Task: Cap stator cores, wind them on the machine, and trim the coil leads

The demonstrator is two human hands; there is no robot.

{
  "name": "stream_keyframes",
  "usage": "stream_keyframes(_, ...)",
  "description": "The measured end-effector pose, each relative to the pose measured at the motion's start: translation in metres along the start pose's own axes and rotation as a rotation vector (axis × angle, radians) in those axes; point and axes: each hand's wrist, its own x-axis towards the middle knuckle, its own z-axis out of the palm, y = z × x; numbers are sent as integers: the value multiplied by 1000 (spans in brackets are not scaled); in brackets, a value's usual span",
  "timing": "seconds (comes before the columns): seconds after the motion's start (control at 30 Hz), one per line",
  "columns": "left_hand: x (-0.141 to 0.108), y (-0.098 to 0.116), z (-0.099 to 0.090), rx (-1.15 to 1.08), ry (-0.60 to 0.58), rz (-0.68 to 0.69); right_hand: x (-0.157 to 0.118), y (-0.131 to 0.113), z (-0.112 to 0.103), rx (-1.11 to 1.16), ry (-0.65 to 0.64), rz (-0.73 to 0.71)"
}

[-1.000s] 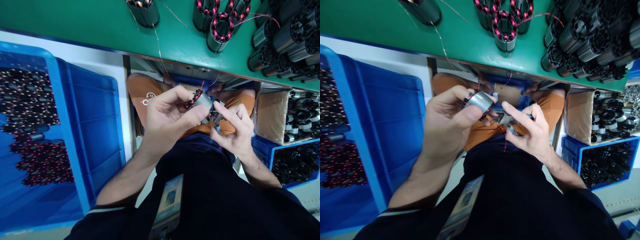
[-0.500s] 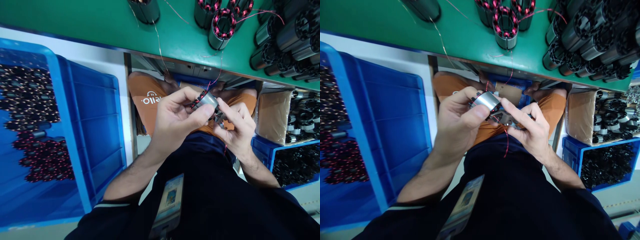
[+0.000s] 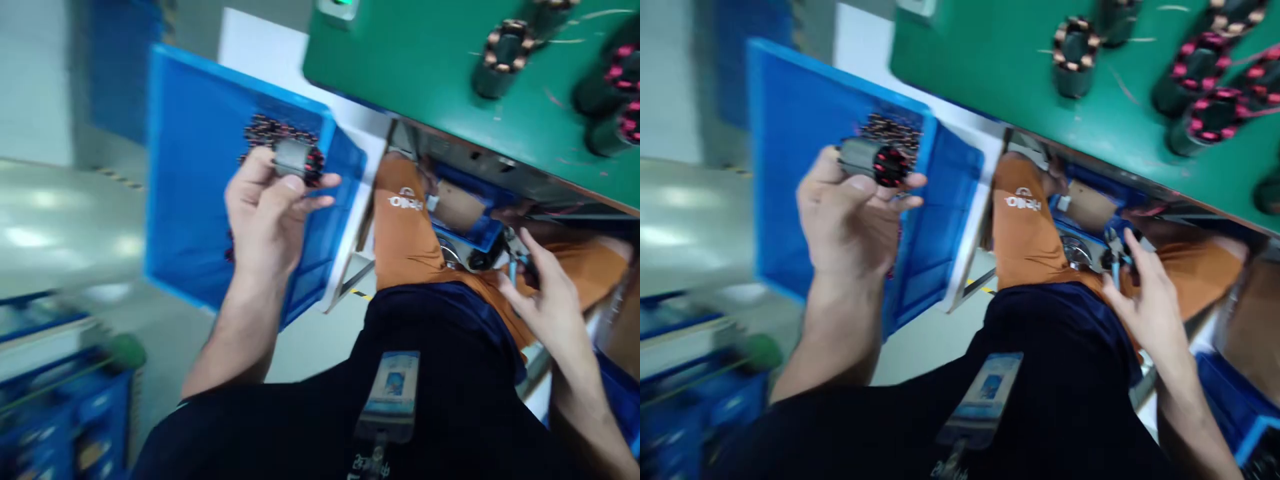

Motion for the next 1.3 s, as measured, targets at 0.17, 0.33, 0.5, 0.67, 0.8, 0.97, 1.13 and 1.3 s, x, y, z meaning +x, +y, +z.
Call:
stream_keyframes(0.17, 1, 6, -159, 682, 239, 3, 8, 26, 12, -93, -131, -22)
stream_keyframes(0.33, -15, -28, -171, 988, 78, -270, 24, 12, 22, -78, -145, -129)
stream_keyframes(0.5, -11, -71, -159, 1206, 12, -468, 32, -6, 18, -125, -174, -129)
stream_keyframes(0.67, -4, -79, -165, 1345, 94, -571, 25, 5, 18, -177, -265, -60)
stream_keyframes(0.8, -3, -67, -165, 1276, 160, -501, 14, 5, 28, -100, -249, -66)
stream_keyframes(0.97, 32, -35, -134, 955, 241, -14, 11, -23, 36, 32, -287, -10)
stream_keyframes(1.13, 89, 27, 1, 623, -169, 657, 16, -43, 33, 66, -288, 13)
stream_keyframes(1.3, 122, 46, 153, 479, -347, 658, -1, -44, 19, 62, -255, 12)
